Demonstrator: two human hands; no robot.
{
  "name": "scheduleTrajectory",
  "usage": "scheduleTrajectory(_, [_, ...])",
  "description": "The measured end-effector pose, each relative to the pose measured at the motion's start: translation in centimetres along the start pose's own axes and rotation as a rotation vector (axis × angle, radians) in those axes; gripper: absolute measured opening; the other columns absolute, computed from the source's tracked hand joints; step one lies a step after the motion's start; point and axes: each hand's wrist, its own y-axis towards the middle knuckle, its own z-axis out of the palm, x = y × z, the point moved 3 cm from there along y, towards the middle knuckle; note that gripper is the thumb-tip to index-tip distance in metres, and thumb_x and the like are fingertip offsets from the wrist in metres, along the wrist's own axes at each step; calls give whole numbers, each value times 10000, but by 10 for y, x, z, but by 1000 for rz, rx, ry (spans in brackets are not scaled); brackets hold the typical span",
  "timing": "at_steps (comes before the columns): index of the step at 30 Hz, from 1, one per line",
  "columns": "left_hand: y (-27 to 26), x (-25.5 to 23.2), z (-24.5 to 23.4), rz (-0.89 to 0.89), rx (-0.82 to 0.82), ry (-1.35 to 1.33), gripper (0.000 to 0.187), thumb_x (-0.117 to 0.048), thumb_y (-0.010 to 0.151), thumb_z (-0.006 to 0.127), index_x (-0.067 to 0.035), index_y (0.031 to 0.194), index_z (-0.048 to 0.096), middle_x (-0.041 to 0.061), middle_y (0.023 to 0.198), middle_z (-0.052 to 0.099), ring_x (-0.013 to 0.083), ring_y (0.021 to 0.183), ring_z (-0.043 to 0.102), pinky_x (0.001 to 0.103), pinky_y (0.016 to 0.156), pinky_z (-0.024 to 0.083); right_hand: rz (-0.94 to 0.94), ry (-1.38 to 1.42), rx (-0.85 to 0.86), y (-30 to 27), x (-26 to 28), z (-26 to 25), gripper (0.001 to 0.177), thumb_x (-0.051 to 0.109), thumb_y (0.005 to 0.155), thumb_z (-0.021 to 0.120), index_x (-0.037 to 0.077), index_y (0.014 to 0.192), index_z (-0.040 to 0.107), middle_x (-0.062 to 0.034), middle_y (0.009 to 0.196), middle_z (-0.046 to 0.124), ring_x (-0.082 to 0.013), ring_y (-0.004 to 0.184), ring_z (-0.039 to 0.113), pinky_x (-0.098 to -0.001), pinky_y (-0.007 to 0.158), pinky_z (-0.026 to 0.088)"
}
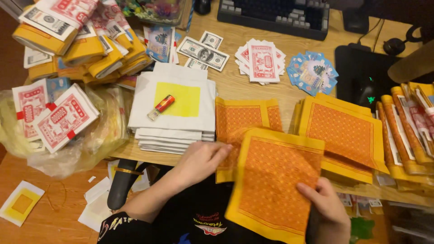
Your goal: Counting and sorting stacks of yellow joss paper on a desk
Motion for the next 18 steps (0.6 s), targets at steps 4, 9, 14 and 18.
scheduleTrajectory(4, [13, 35, 4, -69, -383, 579, 538, -520, 969, 500, -62, 745, 671, 222, 666, 660, 476, 624, 625, 555, 564, 469, -288, -418, -136, -14, 10, -47, 202, 110, 862, 671, -74, 787, 710, -91, 870, 701, -153, 812, 584, -313, 681, 458])
scheduleTrajectory(9, [37, 48, 20, -4, -302, 606, 384, -337, 994, 580, -24, 777, 632, 170, 696, 666, 378, 584, 656, 490, 509, 505, -418, 53, -414, -28, 27, -9, 265, 154, 860, 630, -72, 998, 608, -166, 950, 654, -241, 835, 622, -370, 735, 515])
scheduleTrajectory(14, [43, 26, 1, 57, -552, 491, 320, -210, 958, 532, -20, 1216, 534, 179, 940, 529, 455, 643, 591, 574, 561, 478, -319, 132, -639, -43, 87, 88, 291, 127, 915, 530, 37, 1187, 577, -104, 1128, 641, -179, 1023, 609, -290, 901, 507])
scheduleTrajectory(18, [7, -51, -1, 485, -685, 183, 324, -111, 943, 601, 43, 1228, 590, 175, 1086, 599, 267, 887, 621, 384, 816, 539, -446, -88, -504, -20, 62, 85, 357, 175, 947, 525, -28, 1237, 573, -154, 1126, 636, -232, 991, 597, -340, 857, 502])
